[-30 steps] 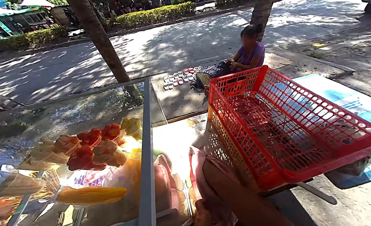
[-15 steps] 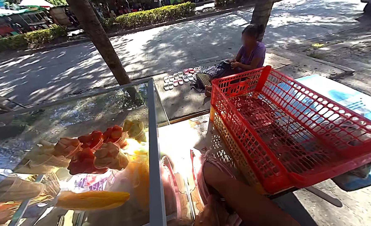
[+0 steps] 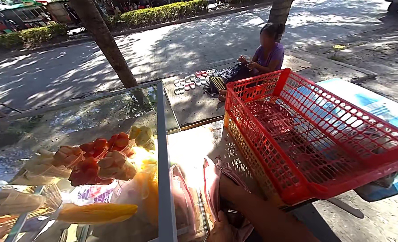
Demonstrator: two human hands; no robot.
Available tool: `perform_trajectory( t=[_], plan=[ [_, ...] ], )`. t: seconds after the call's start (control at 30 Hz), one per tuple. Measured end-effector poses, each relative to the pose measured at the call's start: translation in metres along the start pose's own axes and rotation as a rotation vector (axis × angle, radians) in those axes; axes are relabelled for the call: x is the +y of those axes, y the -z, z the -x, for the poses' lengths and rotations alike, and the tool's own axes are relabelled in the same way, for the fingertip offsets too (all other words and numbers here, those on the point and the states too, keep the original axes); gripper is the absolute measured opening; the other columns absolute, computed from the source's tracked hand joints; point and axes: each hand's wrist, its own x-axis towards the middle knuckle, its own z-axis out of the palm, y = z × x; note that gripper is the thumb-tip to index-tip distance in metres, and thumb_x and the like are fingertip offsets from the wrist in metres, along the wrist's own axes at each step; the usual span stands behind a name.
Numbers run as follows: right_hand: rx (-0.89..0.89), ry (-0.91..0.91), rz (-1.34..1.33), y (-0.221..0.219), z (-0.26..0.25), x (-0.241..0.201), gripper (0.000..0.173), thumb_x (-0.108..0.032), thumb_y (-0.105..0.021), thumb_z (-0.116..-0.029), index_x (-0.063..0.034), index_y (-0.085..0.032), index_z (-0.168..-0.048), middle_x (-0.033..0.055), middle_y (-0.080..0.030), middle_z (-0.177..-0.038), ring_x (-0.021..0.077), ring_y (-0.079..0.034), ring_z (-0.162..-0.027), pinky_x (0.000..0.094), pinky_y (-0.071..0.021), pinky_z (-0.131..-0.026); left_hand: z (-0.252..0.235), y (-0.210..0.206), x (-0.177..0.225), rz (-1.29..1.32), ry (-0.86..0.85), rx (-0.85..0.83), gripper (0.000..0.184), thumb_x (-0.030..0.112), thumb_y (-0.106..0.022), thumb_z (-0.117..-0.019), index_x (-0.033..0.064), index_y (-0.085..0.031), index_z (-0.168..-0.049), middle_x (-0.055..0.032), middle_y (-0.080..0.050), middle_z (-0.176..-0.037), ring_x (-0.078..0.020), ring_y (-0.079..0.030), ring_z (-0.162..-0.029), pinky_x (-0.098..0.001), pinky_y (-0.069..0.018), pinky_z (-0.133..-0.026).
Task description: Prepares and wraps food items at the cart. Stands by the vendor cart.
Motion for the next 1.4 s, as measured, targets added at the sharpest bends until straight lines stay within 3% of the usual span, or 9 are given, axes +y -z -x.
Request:
perform_trajectory(
  t=[0.17, 0.3, 0.47, 0.57, 0.83, 1.03, 1.17, 1.3, 1.4],
  plan=[
    [-0.274, -0.028, 0.1, 0.012, -0.012, -0.008, 0.047, -0.03, -0.058, -0.1019, 0.0089, -0.06, -0.128, 0.0281, -0.059, -0.135, 0.0411, -0.053, -0.132, 0.0592, -0.0385, -0.112, 0.005, 0.002, -0.003, 0.108, -0.014, 0.02, 0.078, 0.023, -0.074, -0.0893, -0.0088, -0.032, -0.147, -0.0344, -0.05, -0.138, -0.0438, -0.06, -0.121, -0.0536, -0.0504, -0.101],
    [-0.58, 0.042, 0.251, 0.05, -0.002, -0.031, 0.037, -0.022, -0.062, -0.1001, 0.0149, -0.063, -0.107, 0.0335, -0.063, -0.116, 0.0468, -0.06, -0.114, 0.0641, -0.0447, -0.095, 0.007, -0.002, -0.013, 0.246, -0.097, 0.155, 0.045, 0.014, -0.062, -0.0961, -0.0124, -0.049, -0.131, -0.0326, -0.061, -0.122, -0.0425, -0.064, -0.113, -0.0536, -0.0508, -0.098],
    [-0.504, -0.046, 0.209, 0.041, 0.035, -0.011, 0.089, -0.03, -0.074, -0.0926, 0.0071, -0.023, -0.155, 0.0359, -0.043, -0.145, 0.0486, -0.052, -0.131, 0.0618, -0.0464, -0.103, 0.003, -0.019, -0.023, 0.343, -0.267, 0.36, 0.024, 0.005, -0.06, -0.0954, -0.0131, -0.058, -0.11, -0.0298, -0.065, -0.104, -0.0395, -0.068, -0.098, -0.05, -0.0543, -0.09],
    [-0.419, -0.034, 0.182, 0.031, 0.045, 0.0, 0.083, -0.03, -0.077, -0.0909, -0.0026, -0.031, -0.155, 0.0353, -0.048, -0.14, 0.0514, -0.056, -0.123, 0.0657, -0.0483, -0.098, -0.001, -0.024, -0.029, 0.359, -0.398, 0.436, 0.02, 0.003, -0.06, -0.0938, -0.0135, -0.06, -0.105, -0.0298, -0.066, -0.099, -0.0414, -0.068, -0.097, -0.052, -0.054, -0.09],
    [-0.465, -0.239, 0.324, 0.062, 0.038, -0.022, 0.034, -0.017, -0.067, -0.0937, 0.012, -0.066, -0.111, 0.0312, -0.063, -0.124, 0.0464, -0.06, -0.121, 0.0657, -0.0487, -0.094, -0.01, -0.024, -0.035, 0.367, -0.514, 0.443, 0.018, 0.006, -0.064, -0.0915, -0.0104, -0.063, -0.1, -0.0244, -0.067, -0.092, -0.0341, -0.068, -0.087, -0.0477, -0.0554, -0.083],
    [-0.246, -0.326, 0.286, 0.047, 0.031, -0.038, 0.037, -0.003, -0.048, -0.1016, 0.0121, -0.051, -0.135, 0.0309, -0.054, -0.137, 0.0474, -0.057, -0.124, 0.0604, -0.0513, -0.096, -0.012, -0.026, -0.037, 0.397, -0.606, 0.485, 0.012, 0.002, -0.063, -0.0888, -0.0083, -0.063, -0.096, -0.02, -0.067, -0.086, -0.0283, -0.067, -0.079, -0.0425, -0.0556, -0.076],
    [-0.213, -0.068, 0.026, 0.03, 0.027, -0.002, 0.052, -0.007, -0.059, -0.097, 0.0133, -0.045, -0.142, 0.0325, -0.04, -0.151, 0.0454, -0.038, -0.143, 0.0567, -0.035, -0.117, -0.018, -0.032, -0.044, 0.496, -0.726, 0.531, 0.008, -0.002, -0.062, -0.087, -0.0083, -0.064, -0.091, -0.0176, -0.068, -0.087, -0.0243, -0.068, -0.086, -0.0393, -0.0555, -0.083],
    [-0.174, -0.165, -0.155, 0.042, 0.015, 0.012, 0.04, -0.015, -0.047, -0.1044, 0.0087, -0.05, -0.137, 0.0294, -0.057, -0.135, 0.0392, -0.054, -0.131, 0.054, -0.0419, -0.109, -0.02, -0.03, -0.042, 0.577, -0.802, 0.515, 0.005, -0.004, -0.061, -0.0861, -0.0071, -0.064, -0.087, -0.0153, -0.067, -0.086, -0.0202, -0.067, -0.089, -0.0347, -0.0544, -0.087],
    [-0.295, -0.267, 0.041, 0.044, 0.013, -0.011, 0.06, -0.014, -0.058, -0.0992, 0.0111, -0.036, -0.149, 0.033, -0.04, -0.151, 0.0456, -0.043, -0.14, 0.0611, -0.0396, -0.111, -0.018, -0.025, -0.039, 0.565, -0.799, 0.484, 0.005, -0.003, -0.061, -0.0868, -0.0071, -0.064, -0.087, -0.0161, -0.069, -0.088, -0.0222, -0.067, -0.092, -0.0361, -0.0545, -0.088]
  ],
)
